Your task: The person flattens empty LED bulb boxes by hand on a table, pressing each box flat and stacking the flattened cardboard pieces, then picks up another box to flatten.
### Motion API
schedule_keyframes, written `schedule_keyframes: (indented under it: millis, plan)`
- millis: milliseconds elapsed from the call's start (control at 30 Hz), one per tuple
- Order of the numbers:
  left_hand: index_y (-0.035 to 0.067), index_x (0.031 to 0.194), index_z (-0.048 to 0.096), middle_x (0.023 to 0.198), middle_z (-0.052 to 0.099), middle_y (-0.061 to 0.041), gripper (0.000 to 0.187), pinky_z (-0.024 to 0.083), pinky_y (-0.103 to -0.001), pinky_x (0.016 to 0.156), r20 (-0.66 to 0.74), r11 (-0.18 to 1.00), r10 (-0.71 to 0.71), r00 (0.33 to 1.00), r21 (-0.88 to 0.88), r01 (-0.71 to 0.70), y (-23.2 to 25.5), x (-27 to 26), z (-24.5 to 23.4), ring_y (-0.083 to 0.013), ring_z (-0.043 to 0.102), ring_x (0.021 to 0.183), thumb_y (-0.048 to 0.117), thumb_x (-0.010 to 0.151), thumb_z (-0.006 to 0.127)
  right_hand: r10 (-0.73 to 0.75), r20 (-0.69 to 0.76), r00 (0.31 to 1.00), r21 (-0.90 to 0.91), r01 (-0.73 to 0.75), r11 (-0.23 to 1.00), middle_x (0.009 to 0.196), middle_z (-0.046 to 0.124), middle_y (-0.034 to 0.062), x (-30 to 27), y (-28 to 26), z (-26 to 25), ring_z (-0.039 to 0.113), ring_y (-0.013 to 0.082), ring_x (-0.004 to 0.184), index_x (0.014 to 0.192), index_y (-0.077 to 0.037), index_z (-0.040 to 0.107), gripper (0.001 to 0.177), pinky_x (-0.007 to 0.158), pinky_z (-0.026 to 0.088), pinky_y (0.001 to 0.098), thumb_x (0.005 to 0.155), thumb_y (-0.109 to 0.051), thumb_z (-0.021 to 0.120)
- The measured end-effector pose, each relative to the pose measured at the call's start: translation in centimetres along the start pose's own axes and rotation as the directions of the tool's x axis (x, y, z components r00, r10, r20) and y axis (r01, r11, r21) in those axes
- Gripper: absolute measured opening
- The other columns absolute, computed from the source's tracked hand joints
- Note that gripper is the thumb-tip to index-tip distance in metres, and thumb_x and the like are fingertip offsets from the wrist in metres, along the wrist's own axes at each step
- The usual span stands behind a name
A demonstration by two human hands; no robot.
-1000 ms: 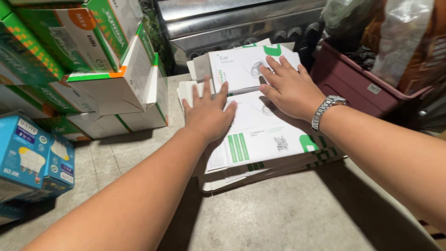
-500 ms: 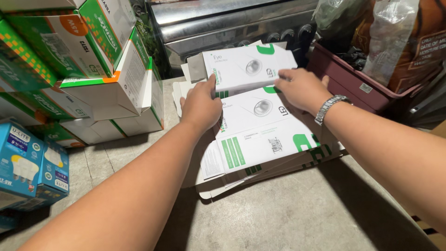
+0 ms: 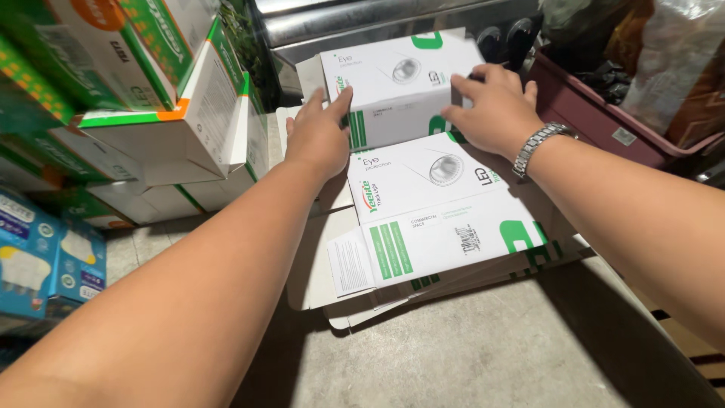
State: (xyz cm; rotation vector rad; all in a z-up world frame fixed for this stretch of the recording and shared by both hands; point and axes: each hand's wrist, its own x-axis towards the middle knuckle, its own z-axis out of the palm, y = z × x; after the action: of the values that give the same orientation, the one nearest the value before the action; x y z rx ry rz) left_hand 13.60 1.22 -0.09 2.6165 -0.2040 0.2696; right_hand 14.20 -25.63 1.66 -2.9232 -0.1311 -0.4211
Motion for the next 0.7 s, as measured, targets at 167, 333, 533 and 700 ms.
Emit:
schedule_keyframes:
  millis: [167,333,533,700]
  plan:
    - [0.033,0.161,0.023,0.171,0.005,-0.006,0.062,0.012,-0.056,0.125,0.163,0.995,-0.063,0.985,0.085,0.05,-1.0,1.4,2.1,-0.0336,0.009,0.157,0.036,0.103,0.045,-0.075,0.224,0.972,-0.018,0.081,0.997,0.167,0.023,0.0071,1.6,0.7,1.8,0.018,0.0333,0.155,0.155,-0.017,0.038,0.069,0.116,0.014,0.0699,0.097,-0.054,0.045]
    - [0.033,0.162,0.015,0.171,0.0,-0.004,0.067,0.008,-0.057,0.123,0.296,0.99,-0.134,0.946,0.088,0.113,-2.3,1.1,3.7,-0.0317,0.003,0.157,0.044,0.1,0.036,0.034,0.433,0.901,-0.083,0.003,0.997,0.173,0.006,-0.0007,2.4,1.3,4.3,0.01,0.0448,0.154,0.162,-0.026,0.021,0.071,0.119,0.02,0.0636,0.099,-0.053,0.038]
    - [0.041,0.161,0.019,0.172,0.003,0.0,0.064,0.005,-0.054,0.126,0.324,0.971,-0.206,0.923,0.185,0.152,-2.5,1.2,4.5,-0.0306,0.002,0.158,0.046,0.099,0.035,0.084,0.508,0.857,-0.114,-0.029,0.993,0.174,0.003,-0.0023,2.5,1.1,6.0,0.015,0.0453,0.154,0.163,-0.029,0.021,0.07,0.123,0.022,0.0538,0.098,-0.052,0.037]
    - [0.043,0.159,0.022,0.171,0.004,-0.002,0.064,0.0,-0.06,0.124,0.262,0.975,-0.179,0.948,0.176,0.135,-2.1,0.3,3.8,-0.0341,-0.002,0.157,0.051,0.097,0.037,0.061,0.366,0.929,-0.087,-0.031,0.996,0.171,0.015,0.0079,0.6,-0.6,4.4,0.022,0.0417,0.154,0.162,-0.029,0.027,0.073,0.122,0.029,0.0511,0.095,-0.053,0.047]
